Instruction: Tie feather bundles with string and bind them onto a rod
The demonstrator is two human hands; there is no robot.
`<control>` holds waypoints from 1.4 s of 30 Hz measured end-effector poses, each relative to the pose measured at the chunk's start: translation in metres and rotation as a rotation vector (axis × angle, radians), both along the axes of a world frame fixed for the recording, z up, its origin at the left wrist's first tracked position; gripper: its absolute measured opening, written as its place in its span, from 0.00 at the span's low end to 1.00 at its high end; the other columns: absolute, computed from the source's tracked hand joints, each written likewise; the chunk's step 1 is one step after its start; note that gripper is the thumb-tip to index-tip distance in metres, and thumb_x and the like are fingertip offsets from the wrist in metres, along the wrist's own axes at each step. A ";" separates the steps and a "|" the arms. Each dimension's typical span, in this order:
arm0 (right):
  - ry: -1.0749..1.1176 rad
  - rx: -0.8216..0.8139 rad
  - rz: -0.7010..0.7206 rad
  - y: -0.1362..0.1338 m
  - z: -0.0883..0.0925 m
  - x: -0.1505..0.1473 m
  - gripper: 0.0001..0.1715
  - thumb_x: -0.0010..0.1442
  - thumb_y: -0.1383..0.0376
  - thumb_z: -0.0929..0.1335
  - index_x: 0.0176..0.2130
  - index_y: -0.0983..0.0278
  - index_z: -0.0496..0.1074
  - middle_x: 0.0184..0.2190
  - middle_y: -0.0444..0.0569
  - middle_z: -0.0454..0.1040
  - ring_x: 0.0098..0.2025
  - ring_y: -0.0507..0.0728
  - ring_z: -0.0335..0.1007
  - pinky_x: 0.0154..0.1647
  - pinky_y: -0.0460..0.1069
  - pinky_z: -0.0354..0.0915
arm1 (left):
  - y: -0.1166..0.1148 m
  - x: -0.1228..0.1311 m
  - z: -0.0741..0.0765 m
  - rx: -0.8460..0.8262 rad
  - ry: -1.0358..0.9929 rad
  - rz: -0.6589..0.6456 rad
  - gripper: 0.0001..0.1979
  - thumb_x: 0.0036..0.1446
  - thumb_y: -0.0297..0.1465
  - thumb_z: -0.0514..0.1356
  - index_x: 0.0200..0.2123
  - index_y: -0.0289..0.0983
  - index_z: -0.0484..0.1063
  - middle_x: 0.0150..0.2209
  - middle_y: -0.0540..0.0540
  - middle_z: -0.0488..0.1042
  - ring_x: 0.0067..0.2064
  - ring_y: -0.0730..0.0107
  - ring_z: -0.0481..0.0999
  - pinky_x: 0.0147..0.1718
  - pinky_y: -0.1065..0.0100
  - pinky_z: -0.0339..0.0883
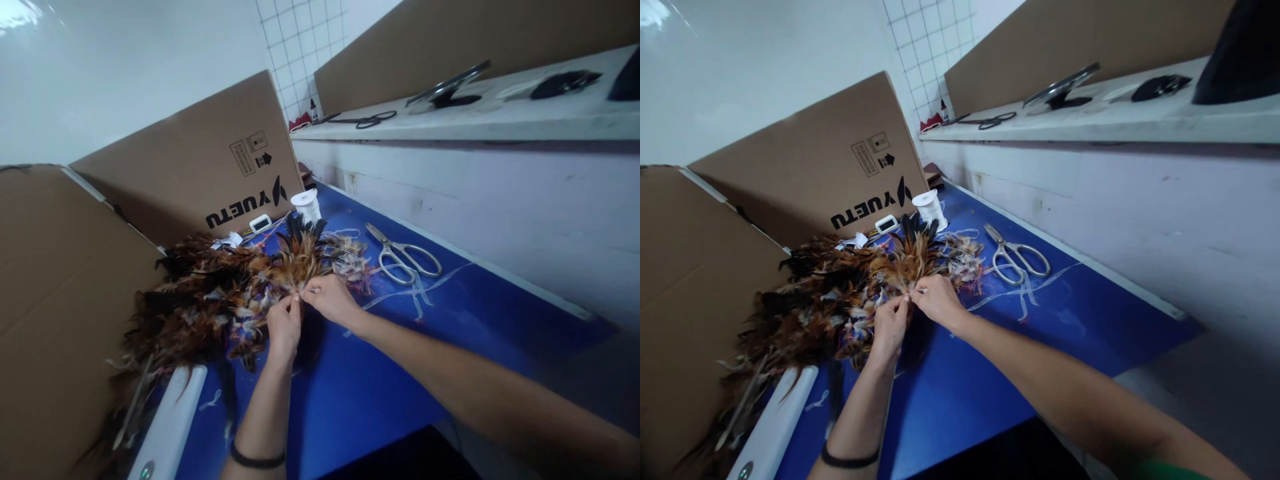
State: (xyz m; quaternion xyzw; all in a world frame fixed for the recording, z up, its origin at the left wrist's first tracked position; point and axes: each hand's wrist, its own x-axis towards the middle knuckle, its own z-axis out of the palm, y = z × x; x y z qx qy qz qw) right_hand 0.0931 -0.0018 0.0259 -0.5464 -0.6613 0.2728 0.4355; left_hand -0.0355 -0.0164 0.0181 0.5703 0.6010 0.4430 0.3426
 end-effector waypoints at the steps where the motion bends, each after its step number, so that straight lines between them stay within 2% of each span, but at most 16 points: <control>1: 0.005 0.004 -0.012 0.000 0.000 0.000 0.10 0.48 0.64 0.65 0.23 0.64 0.75 0.19 0.45 0.73 0.23 0.50 0.64 0.25 0.44 0.55 | -0.001 0.001 0.001 0.064 0.105 0.012 0.13 0.49 0.37 0.55 0.19 0.35 0.69 0.15 0.50 0.63 0.20 0.75 0.59 0.21 0.74 0.48; 4: -0.031 0.049 -0.041 0.000 0.000 -0.001 0.09 0.48 0.65 0.65 0.23 0.64 0.75 0.21 0.47 0.74 0.24 0.52 0.66 0.27 0.45 0.57 | -0.003 0.006 0.005 0.245 0.317 0.031 0.11 0.51 0.32 0.54 0.20 0.36 0.71 0.18 0.47 0.67 0.22 0.72 0.61 0.26 0.72 0.52; 8: -0.028 0.081 -0.063 0.001 0.000 -0.002 0.10 0.48 0.68 0.64 0.22 0.63 0.74 0.21 0.47 0.75 0.25 0.52 0.67 0.29 0.45 0.58 | -0.005 0.012 0.007 0.368 0.516 0.022 0.12 0.54 0.28 0.50 0.23 0.35 0.71 0.23 0.44 0.68 0.25 0.69 0.65 0.28 0.70 0.55; 13: 0.013 0.021 -0.076 0.002 0.003 -0.003 0.16 0.50 0.65 0.62 0.14 0.64 0.64 0.14 0.44 0.65 0.19 0.49 0.55 0.21 0.45 0.49 | -0.010 0.026 0.010 0.332 0.993 0.054 0.15 0.57 0.21 0.44 0.38 0.30 0.70 0.32 0.39 0.70 0.30 0.68 0.69 0.30 0.69 0.61; 16: 0.107 -0.007 -0.056 0.003 0.003 -0.003 0.17 0.50 0.65 0.62 0.13 0.64 0.59 0.13 0.42 0.59 0.18 0.48 0.52 0.20 0.45 0.47 | -0.014 0.036 0.014 0.292 1.239 0.080 0.17 0.55 0.19 0.44 0.41 0.28 0.70 0.34 0.38 0.69 0.31 0.67 0.70 0.30 0.68 0.63; 20: 0.272 -0.055 -0.023 0.009 -0.002 -0.001 0.21 0.51 0.58 0.63 0.13 0.64 0.58 0.13 0.40 0.56 0.18 0.48 0.51 0.18 0.44 0.46 | -0.016 0.045 0.013 0.395 1.339 0.106 0.19 0.56 0.20 0.44 0.46 0.28 0.68 0.35 0.37 0.68 0.31 0.69 0.70 0.29 0.71 0.64; 24: 0.407 -0.094 -0.023 0.011 -0.005 0.001 0.24 0.49 0.55 0.65 0.12 0.64 0.56 0.12 0.39 0.50 0.17 0.46 0.44 0.17 0.44 0.43 | -0.019 0.045 0.008 0.441 1.290 0.122 0.22 0.56 0.20 0.43 0.51 0.27 0.64 0.35 0.37 0.68 0.32 0.69 0.70 0.31 0.71 0.64; 27: 0.552 -0.117 0.010 0.009 -0.005 0.000 0.24 0.47 0.55 0.66 0.12 0.64 0.55 0.12 0.38 0.49 0.17 0.46 0.42 0.17 0.44 0.43 | -0.021 0.042 0.012 0.430 1.173 0.109 0.21 0.56 0.21 0.44 0.51 0.27 0.64 0.36 0.37 0.68 0.32 0.68 0.70 0.31 0.70 0.63; 29: 0.609 -0.115 0.011 0.007 -0.005 -0.001 0.23 0.46 0.55 0.67 0.12 0.65 0.56 0.13 0.38 0.49 0.18 0.46 0.42 0.18 0.44 0.43 | -0.022 0.040 0.017 0.428 1.038 0.141 0.18 0.58 0.26 0.45 0.48 0.29 0.68 0.34 0.38 0.69 0.32 0.67 0.70 0.30 0.70 0.62; 32: 0.651 -0.118 -0.001 0.006 -0.006 -0.003 0.21 0.46 0.56 0.67 0.13 0.65 0.59 0.13 0.38 0.50 0.19 0.46 0.44 0.19 0.44 0.45 | -0.022 0.037 0.025 0.430 0.794 0.168 0.16 0.58 0.31 0.48 0.37 0.32 0.74 0.29 0.40 0.70 0.30 0.67 0.69 0.31 0.69 0.60; 35: 0.681 -0.127 0.009 0.006 -0.008 -0.004 0.19 0.46 0.57 0.67 0.14 0.66 0.62 0.14 0.39 0.52 0.19 0.47 0.46 0.20 0.44 0.46 | -0.019 0.032 0.027 0.384 0.454 0.164 0.13 0.54 0.34 0.53 0.27 0.35 0.75 0.25 0.43 0.71 0.28 0.68 0.69 0.28 0.71 0.59; 38: 0.680 -0.113 0.007 0.007 -0.011 -0.005 0.21 0.46 0.57 0.67 0.13 0.66 0.60 0.14 0.39 0.51 0.19 0.47 0.46 0.19 0.44 0.45 | -0.015 0.028 0.022 0.249 0.142 0.166 0.11 0.50 0.36 0.57 0.26 0.36 0.75 0.24 0.44 0.73 0.27 0.68 0.70 0.23 0.72 0.59; 42: 0.661 -0.105 0.014 0.007 -0.014 -0.005 0.21 0.46 0.56 0.67 0.13 0.65 0.59 0.13 0.38 0.50 0.19 0.47 0.45 0.19 0.44 0.45 | -0.007 0.024 0.018 0.120 -0.056 0.184 0.12 0.45 0.37 0.61 0.29 0.34 0.76 0.26 0.44 0.74 0.26 0.68 0.72 0.21 0.72 0.62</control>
